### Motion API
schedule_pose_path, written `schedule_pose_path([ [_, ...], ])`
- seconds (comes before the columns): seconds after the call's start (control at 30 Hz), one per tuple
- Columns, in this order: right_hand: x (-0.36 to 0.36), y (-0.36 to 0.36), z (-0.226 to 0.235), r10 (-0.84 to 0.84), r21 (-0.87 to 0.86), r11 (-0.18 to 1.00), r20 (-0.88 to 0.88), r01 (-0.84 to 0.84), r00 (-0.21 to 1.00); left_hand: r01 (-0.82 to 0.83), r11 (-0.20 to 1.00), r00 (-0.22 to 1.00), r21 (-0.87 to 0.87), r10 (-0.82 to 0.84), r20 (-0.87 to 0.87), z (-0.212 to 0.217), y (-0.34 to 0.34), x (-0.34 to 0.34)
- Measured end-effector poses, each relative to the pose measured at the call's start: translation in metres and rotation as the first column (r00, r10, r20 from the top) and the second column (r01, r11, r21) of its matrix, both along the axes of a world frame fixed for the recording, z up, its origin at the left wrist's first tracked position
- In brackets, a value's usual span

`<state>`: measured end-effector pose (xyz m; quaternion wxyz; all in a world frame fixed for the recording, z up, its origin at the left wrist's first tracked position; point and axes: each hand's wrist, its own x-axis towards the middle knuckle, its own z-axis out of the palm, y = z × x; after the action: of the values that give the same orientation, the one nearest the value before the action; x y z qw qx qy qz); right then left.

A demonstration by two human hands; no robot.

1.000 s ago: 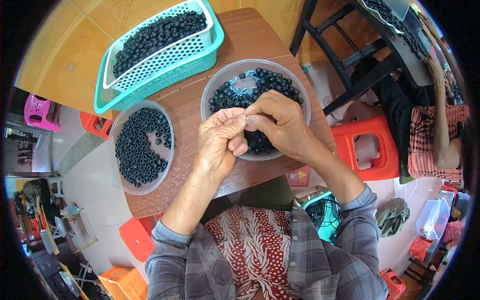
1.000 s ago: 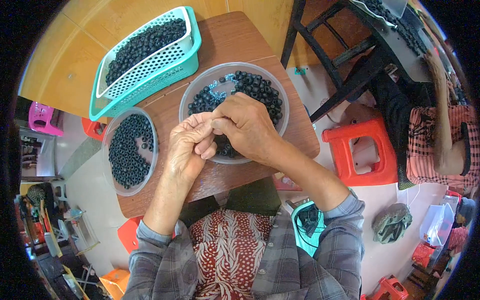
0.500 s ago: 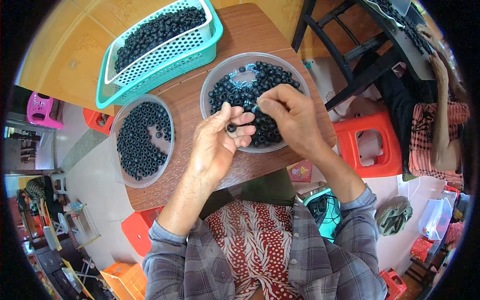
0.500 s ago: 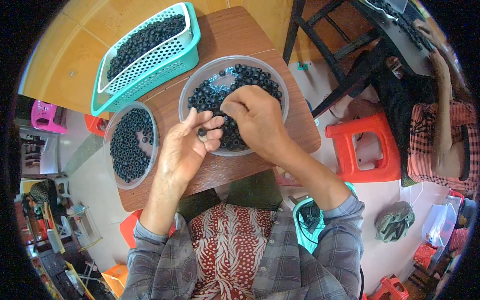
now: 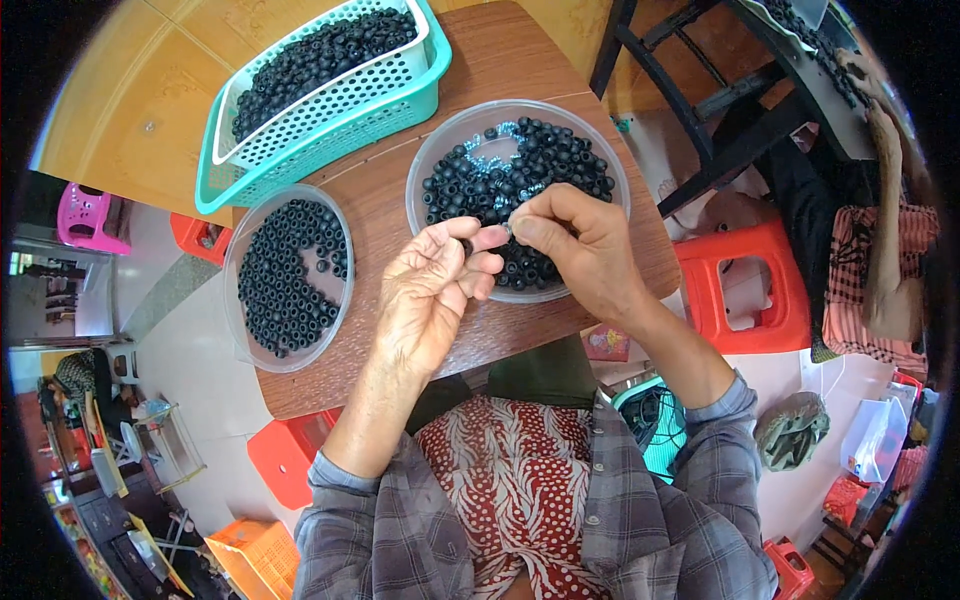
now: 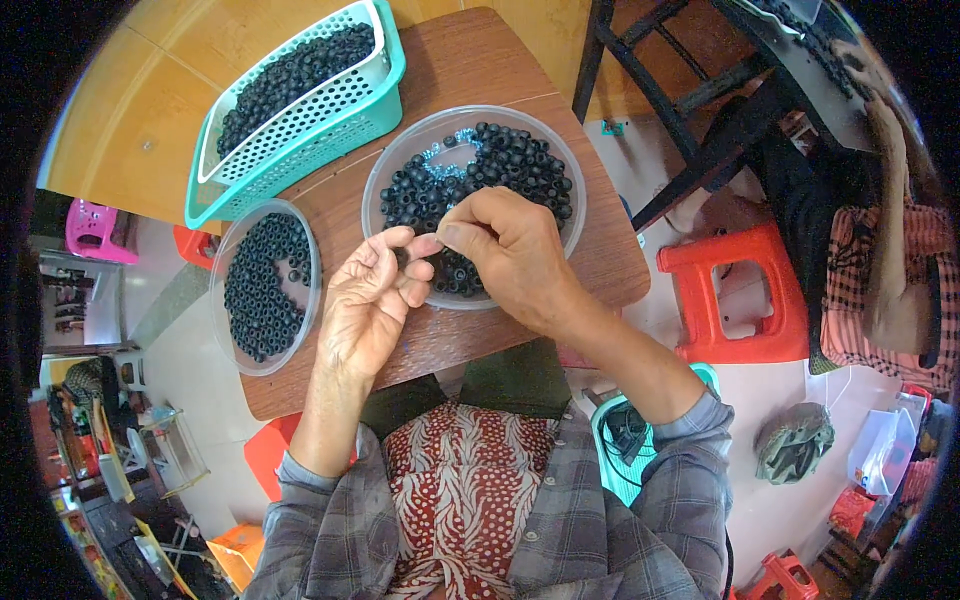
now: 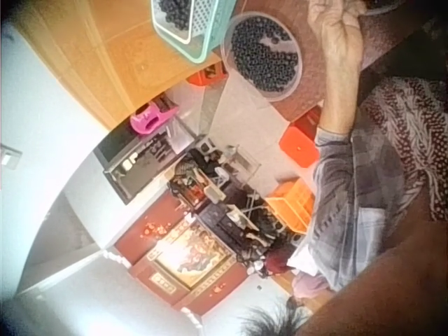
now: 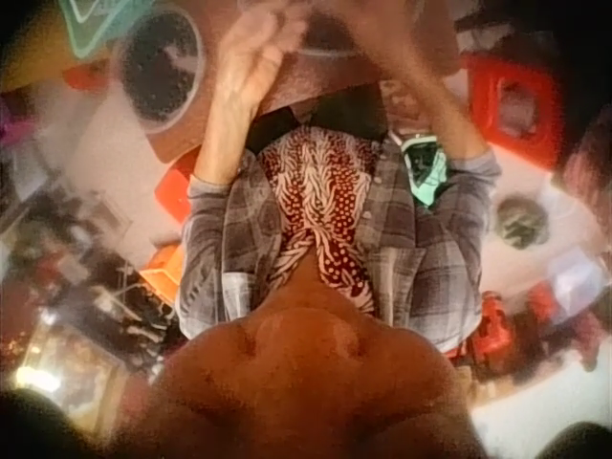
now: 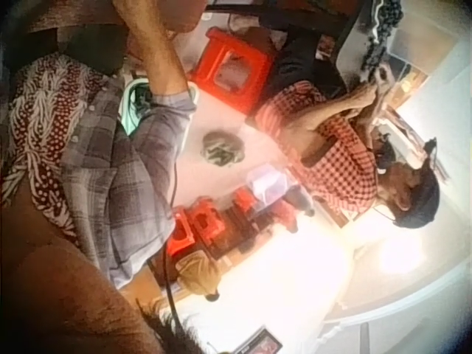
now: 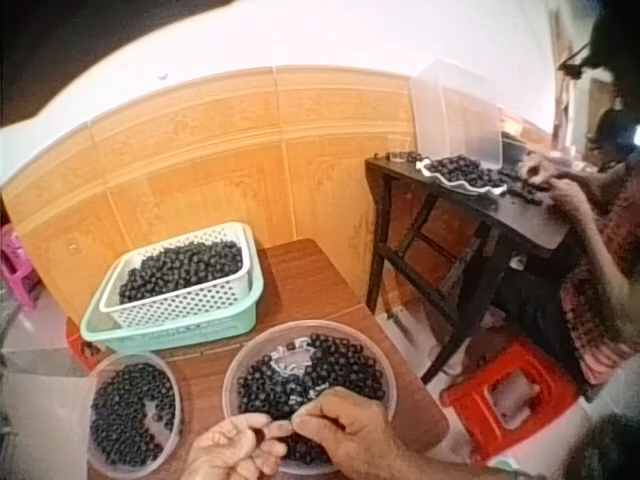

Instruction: The person sorts small black plastic ring components by hand, taking them from a plastic bowl and placing them into different plastic baskets.

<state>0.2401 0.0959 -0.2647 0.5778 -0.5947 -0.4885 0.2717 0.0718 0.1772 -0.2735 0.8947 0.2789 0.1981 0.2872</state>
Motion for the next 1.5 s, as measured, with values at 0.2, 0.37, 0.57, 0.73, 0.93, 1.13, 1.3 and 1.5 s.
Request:
schedule_pose_path([
  [0.2, -0.010, 0.004, 0.007, -0.018, 0.140, 0.990, 0.153, -0.004, 0.988, -0.035, 0.998, 0.999, -0.052, 0.036, 0.013, -0.003, -0.002, -0.001],
  [0.37, -0.014, 0.006, 0.007, -0.032, 0.179, 0.984, 0.186, -0.002, 0.982, -0.080, 0.993, 0.989, 0.091, 0.090, -0.117, 0.000, -0.005, -0.002],
  [0.57, -0.019, 0.009, 0.003, -0.059, 0.234, 0.972, 0.347, -0.025, 0.936, -0.173, 0.947, 0.965, 0.271, 0.217, -0.143, -0.006, -0.012, 0.001],
  [0.73, -0.021, 0.009, 0.001, -0.059, 0.242, 0.970, 0.378, -0.037, 0.924, -0.250, 0.891, 0.938, 0.378, 0.319, -0.133, -0.005, -0.017, 0.002],
  [0.93, -0.029, 0.005, 0.001, -0.041, 0.234, 0.971, 0.356, -0.047, 0.933, -0.295, 0.834, 0.894, 0.466, 0.414, -0.174, -0.004, -0.025, -0.002],
  [1.13, -0.029, 0.004, -0.003, 0.001, 0.135, 0.990, 0.229, -0.032, 0.973, -0.311, 0.849, 0.907, 0.427, 0.399, -0.133, -0.005, -0.027, -0.002],
  [1.3, -0.031, 0.002, 0.003, 0.037, -0.098, 0.994, -0.180, -0.056, 0.983, -0.316, 0.838, 0.905, 0.444, 0.407, -0.122, -0.007, -0.028, -0.002],
  [1.5, -0.023, 0.004, 0.015, 0.054, -0.241, 0.943, -0.573, -0.231, 0.818, -0.334, 0.878, 0.925, 0.343, 0.375, -0.058, -0.009, -0.025, -0.004],
])
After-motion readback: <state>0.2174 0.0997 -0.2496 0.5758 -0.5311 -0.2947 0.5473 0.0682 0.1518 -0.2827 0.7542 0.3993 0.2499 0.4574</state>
